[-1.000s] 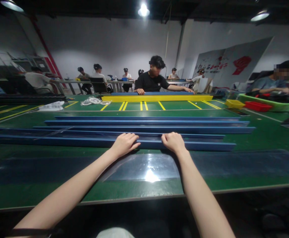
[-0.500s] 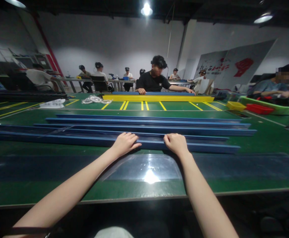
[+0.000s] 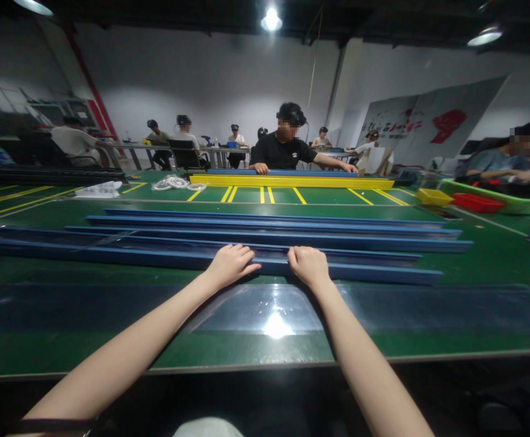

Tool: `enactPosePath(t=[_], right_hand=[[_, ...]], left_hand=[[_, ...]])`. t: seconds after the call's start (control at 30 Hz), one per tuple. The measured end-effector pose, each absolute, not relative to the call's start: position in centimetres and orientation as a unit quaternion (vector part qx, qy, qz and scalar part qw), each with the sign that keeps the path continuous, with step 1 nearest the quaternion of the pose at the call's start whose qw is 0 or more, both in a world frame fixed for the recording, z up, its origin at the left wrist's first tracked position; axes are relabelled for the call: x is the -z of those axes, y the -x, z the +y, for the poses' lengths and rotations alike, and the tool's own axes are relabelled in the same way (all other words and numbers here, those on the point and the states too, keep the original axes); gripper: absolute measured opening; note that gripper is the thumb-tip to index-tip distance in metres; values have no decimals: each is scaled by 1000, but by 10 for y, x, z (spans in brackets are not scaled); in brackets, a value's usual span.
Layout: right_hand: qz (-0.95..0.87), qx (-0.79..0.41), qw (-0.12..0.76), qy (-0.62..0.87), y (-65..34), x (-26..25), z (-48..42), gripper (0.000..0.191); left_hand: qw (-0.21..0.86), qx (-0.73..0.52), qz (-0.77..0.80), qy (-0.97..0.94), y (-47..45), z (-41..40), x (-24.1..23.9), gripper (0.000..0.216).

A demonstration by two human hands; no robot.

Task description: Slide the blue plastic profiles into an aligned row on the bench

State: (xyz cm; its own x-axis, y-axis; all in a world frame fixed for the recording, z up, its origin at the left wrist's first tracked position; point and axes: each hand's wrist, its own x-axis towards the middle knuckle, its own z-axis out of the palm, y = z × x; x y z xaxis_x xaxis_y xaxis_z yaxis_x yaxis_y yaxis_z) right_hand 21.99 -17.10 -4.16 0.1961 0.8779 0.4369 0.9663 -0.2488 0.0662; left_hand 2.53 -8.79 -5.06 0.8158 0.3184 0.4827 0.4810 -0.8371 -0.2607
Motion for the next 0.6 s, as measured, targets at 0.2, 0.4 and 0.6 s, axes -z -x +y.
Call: enactPosePath(t=[0.2, 0.4, 0.6], right_hand=[[-591, 179, 76, 783, -220, 40, -169, 50], [-581, 177, 67, 792, -220, 40, -168, 51], [-574, 182, 65, 796, -222, 41, -167, 52]], left_hand=[[190, 215, -214, 934, -25, -87, 51, 37], [192, 219, -211, 933, -25, -87, 52, 37], [193, 222, -209, 933, -26, -87, 52, 35]])
